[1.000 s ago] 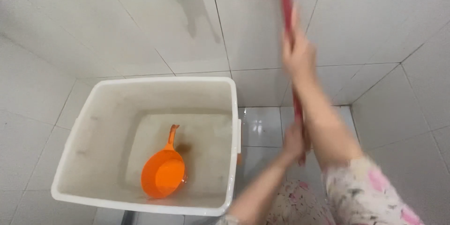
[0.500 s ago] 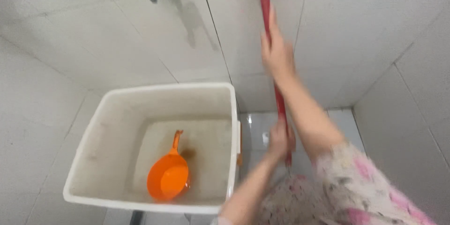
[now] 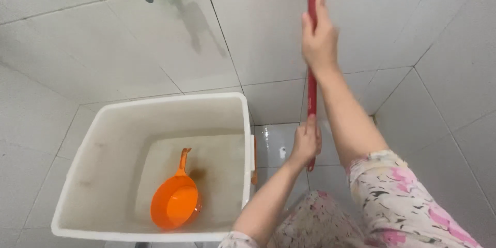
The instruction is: Scrubbing the tiled bathroom walls and floor using a long-handled brush and a water sprayer.
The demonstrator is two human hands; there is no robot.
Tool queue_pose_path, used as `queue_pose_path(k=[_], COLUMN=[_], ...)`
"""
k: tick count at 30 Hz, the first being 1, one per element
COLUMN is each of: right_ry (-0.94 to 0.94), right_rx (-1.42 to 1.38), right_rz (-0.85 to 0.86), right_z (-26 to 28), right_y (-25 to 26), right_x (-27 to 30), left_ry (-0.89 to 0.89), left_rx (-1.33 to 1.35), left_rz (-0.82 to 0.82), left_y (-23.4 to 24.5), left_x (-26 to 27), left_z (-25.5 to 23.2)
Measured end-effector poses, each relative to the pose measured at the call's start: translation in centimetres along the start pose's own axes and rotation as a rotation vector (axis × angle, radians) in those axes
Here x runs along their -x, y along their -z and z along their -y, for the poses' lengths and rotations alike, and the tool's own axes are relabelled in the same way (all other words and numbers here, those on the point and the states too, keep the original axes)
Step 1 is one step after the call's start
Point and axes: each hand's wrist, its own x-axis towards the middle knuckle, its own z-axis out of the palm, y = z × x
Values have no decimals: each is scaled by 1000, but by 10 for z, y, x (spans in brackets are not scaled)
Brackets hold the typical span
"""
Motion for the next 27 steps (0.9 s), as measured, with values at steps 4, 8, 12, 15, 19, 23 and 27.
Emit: queue_pose_path(k=[4, 8, 12, 15, 19, 23, 27], right_ry=[-117, -355, -184, -27, -129, -376, -313], right_rx=[-41, 168, -27, 1, 5, 16, -2], right_rz=[17, 154, 71, -105, -117, 83, -11], right_z=[-42, -65, -72, 2, -24, -109, -111], right_y=[-25, -40, -11, 36, 16, -46, -4], right_x=[89, 205, 129, -5, 49, 182, 136], left_ry=[110, 568, 285, 58, 112, 421, 541], left_rx=[-32, -146, -348, -86, -60, -206, -85], left_rz=[-81, -292, -180, -8, -18, -200, -139], left_y=[7, 15, 2, -14, -6, 36, -2], left_x=[40, 131, 81, -3, 26, 91, 69], left_z=[85, 191, 121, -12, 47, 190, 85])
